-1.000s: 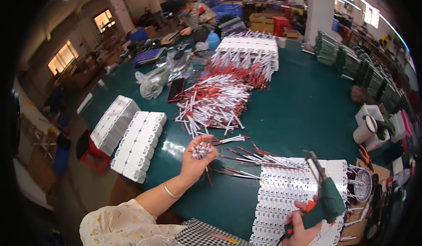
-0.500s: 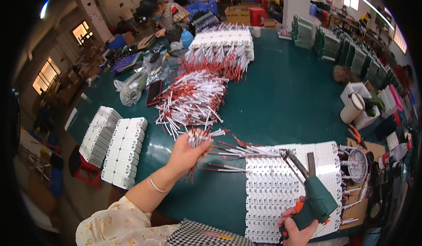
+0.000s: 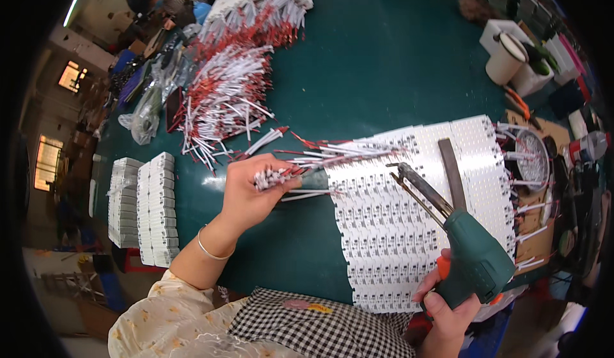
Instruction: The person solders red and white wires to contact points on large LED panel sheets. This is done using a soldering iron and solder.
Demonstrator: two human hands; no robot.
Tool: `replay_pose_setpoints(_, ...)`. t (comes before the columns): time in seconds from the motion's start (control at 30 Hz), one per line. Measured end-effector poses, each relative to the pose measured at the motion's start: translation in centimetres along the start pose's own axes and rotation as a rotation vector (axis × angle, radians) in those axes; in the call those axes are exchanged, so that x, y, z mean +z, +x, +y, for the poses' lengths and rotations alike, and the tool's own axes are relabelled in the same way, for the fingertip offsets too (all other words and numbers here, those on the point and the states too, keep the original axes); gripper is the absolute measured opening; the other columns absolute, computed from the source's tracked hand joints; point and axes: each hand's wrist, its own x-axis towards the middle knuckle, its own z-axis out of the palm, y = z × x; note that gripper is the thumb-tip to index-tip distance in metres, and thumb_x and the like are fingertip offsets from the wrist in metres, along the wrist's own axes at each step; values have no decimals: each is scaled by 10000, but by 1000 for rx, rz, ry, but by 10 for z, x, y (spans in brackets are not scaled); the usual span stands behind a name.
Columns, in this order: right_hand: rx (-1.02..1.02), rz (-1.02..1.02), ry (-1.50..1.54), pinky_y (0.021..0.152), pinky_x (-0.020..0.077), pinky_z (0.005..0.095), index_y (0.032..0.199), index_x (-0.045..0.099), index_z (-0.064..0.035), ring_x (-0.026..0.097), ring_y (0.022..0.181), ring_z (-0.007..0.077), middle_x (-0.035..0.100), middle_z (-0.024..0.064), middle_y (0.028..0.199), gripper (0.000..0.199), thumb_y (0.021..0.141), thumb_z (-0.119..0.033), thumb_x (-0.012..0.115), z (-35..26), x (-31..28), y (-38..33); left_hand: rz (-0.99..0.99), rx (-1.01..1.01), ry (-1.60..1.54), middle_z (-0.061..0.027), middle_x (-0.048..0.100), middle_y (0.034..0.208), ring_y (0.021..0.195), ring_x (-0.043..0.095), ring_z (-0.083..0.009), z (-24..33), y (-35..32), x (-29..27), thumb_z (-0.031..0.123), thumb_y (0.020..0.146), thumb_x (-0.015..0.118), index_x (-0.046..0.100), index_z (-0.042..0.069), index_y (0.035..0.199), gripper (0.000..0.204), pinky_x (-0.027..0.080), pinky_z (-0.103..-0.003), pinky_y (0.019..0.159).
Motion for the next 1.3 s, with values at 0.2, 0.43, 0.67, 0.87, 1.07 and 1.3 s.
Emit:
replay_pose_setpoints(0.2, 65, -90, -22, 512, 519, 311, 1278, 370, 131, 582, 602, 201, 501, 212, 1223, 697, 718, -84, 724, 13, -17, -5, -193, 233, 136, -54, 569, 684, 585, 561, -227, -1, -8, 23, -84, 617, 643, 658, 60, 973, 385, 442, -305, 513)
replay_pose_setpoints(0.43, 107, -7, -55, 418, 457, 252, 1258, 359, 124, 541, 485, 158, 544, 104, 652, 800, 715, -285, 779, 11, 3, 3, -179, 338, 198, -52, 544, 727, 625, 566, -223, -8, 5, 49, -102, 562, 595, 644, 67, 983, 456, 446, -328, 510)
replay_pose_setpoints(0.67, 150, 71, -35, 381, 479, 255, 1248, 349, 163, 555, 487, 165, 555, 255, 1098, 810, 698, -228, 795, 10, 11, 3, -175, 397, 295, -39, 552, 704, 598, 572, -196, -20, 10, 60, -51, 579, 629, 664, 82, 939, 386, 441, -311, 472)
replay_pose_setpoints(0.87, 204, 74, -77, 383, 477, 250, 1224, 382, 162, 553, 489, 156, 547, 246, 1114, 776, 691, -221, 795, 11, 17, 6, -150, 412, 249, -35, 569, 713, 591, 579, -188, -26, 11, 63, -34, 588, 649, 668, 94, 938, 373, 444, -299, 459)
replay_pose_setpoints(1.07, 200, 78, -127, 374, 442, 228, 1177, 435, 130, 529, 469, 129, 570, 162, 938, 715, 686, -249, 791, 15, 24, 9, -171, 406, 213, -38, 576, 723, 600, 586, -190, -29, 11, 63, -29, 592, 654, 665, 94, 941, 370, 447, -297, 465)
replay_pose_setpoints(1.3, 184, 93, -166, 368, 416, 216, 1142, 462, 109, 505, 446, 118, 570, 131, 864, 700, 668, -283, 797, 19, 26, 10, -181, 385, 164, -46, 599, 748, 615, 598, -202, -30, 11, 64, -17, 590, 662, 665, 88, 936, 362, 455, -304, 478)
